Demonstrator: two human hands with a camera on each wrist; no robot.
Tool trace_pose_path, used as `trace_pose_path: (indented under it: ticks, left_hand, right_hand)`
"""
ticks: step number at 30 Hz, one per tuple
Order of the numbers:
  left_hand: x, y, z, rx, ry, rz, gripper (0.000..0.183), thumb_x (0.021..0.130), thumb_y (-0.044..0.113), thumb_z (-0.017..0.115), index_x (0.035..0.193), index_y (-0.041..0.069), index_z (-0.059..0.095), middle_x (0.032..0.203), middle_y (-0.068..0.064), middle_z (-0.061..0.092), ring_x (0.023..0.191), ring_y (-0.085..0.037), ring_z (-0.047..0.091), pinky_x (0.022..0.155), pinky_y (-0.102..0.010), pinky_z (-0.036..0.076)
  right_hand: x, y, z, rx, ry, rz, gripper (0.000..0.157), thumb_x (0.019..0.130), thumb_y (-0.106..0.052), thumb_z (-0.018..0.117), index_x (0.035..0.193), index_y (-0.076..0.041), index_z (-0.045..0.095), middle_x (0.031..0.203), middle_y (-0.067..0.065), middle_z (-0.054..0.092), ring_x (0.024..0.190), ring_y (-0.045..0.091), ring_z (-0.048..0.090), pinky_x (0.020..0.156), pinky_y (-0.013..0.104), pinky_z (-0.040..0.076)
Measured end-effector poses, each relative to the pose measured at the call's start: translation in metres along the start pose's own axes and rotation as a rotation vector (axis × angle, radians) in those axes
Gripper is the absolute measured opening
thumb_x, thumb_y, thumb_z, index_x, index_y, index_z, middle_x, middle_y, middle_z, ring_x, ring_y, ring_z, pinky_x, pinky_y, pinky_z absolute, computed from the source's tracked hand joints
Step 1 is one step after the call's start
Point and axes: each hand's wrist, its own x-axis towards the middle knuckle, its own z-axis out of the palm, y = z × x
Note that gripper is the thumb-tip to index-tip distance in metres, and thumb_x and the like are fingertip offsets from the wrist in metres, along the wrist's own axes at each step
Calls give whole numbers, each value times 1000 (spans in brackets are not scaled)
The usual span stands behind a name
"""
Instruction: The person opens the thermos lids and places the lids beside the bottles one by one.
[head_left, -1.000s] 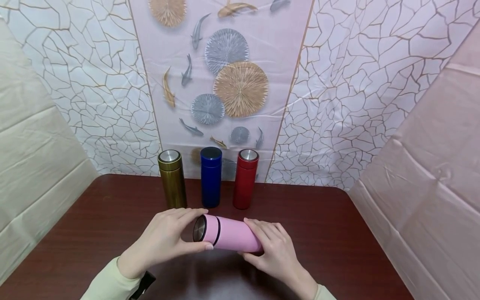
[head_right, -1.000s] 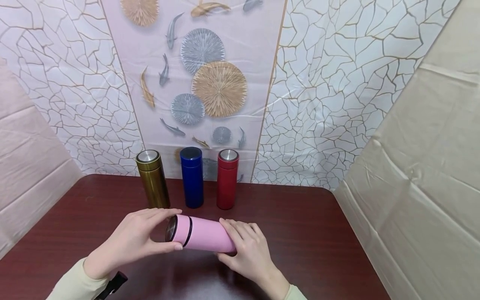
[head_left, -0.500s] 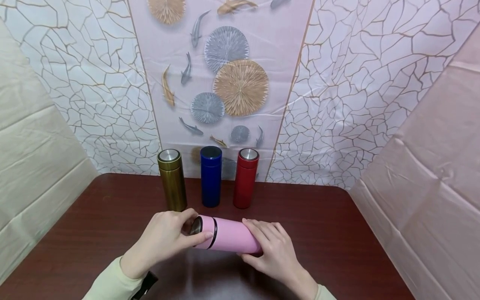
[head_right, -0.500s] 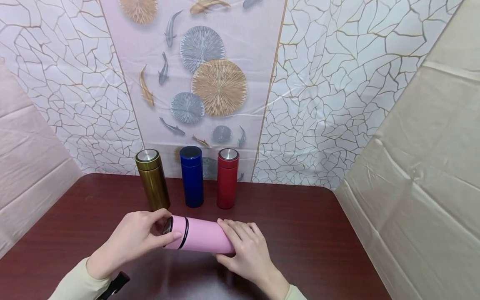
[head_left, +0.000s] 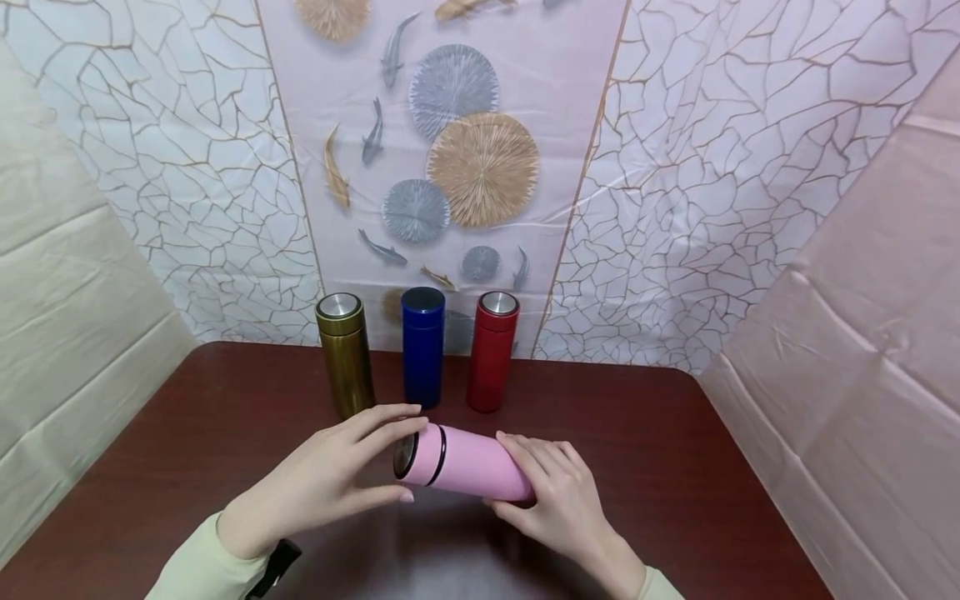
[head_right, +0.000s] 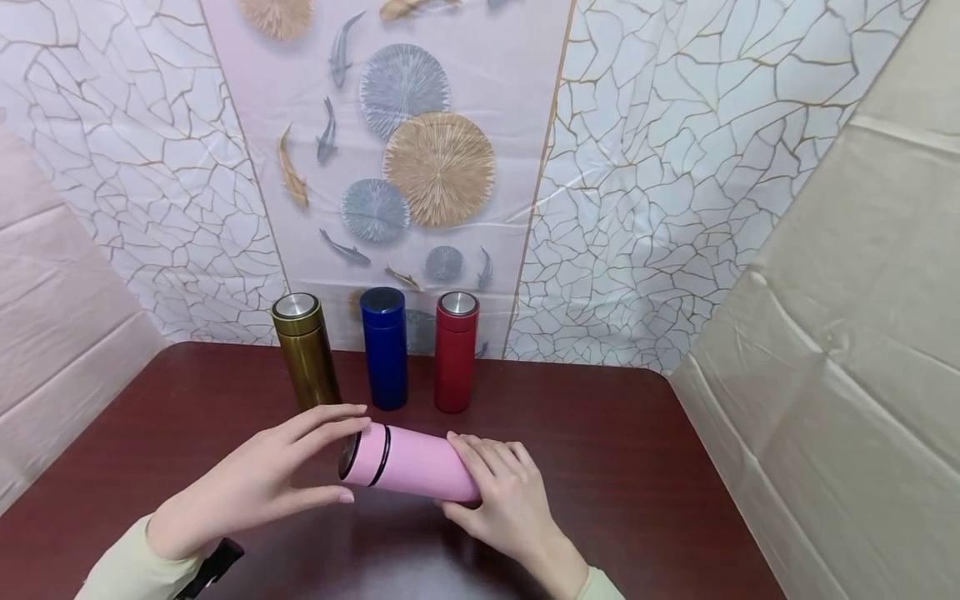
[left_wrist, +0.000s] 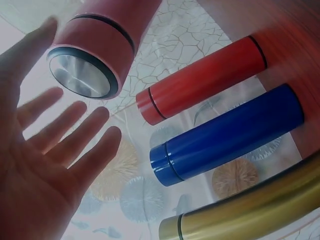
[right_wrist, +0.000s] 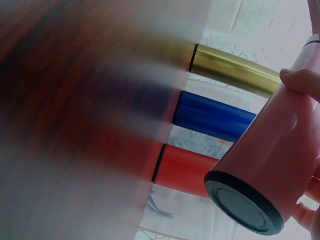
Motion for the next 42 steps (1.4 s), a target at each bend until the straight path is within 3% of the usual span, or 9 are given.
trace_pose_path:
  ticks: [5,10,23,30,37,42]
  left_hand:
    - [4,-2,2,8,-13,90,74,82,39,84,146,21,53,152,2,47,130,-16,55,98,-35,50]
    - [5,-2,2,-4,3,101,71,81,35,86,143,19,56,146,2,52,128,-15,56,98,-32,50]
    - [6,4,6,6,45,-68,66,80,59,78,130,18,65,120,6,69,106,-9,66,86,-33,56]
    - [8,5,10,16,80,-178,51,81,62,76,112,22,69,92,14,67,79,-2,62,69,-26,54]
    - [10,11,9,-26,32,-304,32,86,55,75,95,25,66,73,22,56,63,4,51,59,-20,46]
    - [10,13,8,9,5,-344,36,88,58,70,99,24,68,80,19,63,70,1,58,64,-26,51]
  right_hand:
    - [1,-1,1,12,8,-7,70,79,-46,78,138,-11,62,124,5,69,105,22,67,84,40,50]
    - [2,-1,1,7,4,-4,71,78,-47,79,138,-12,62,124,4,69,104,22,67,84,39,49]
    - [3,1,0,1,9,-39,69,80,-47,78,137,-10,63,123,7,69,105,24,67,85,40,48]
    - [4,1,-3,1,31,-64,72,74,-42,83,135,-8,64,124,8,69,105,25,67,85,41,48]
    - [5,1,-4,13,39,-72,76,70,-38,85,136,-9,63,125,7,68,106,25,66,84,41,48]
    - [4,0,-4,11,38,-74,74,72,-39,84,136,-9,64,125,7,68,105,25,67,84,41,48]
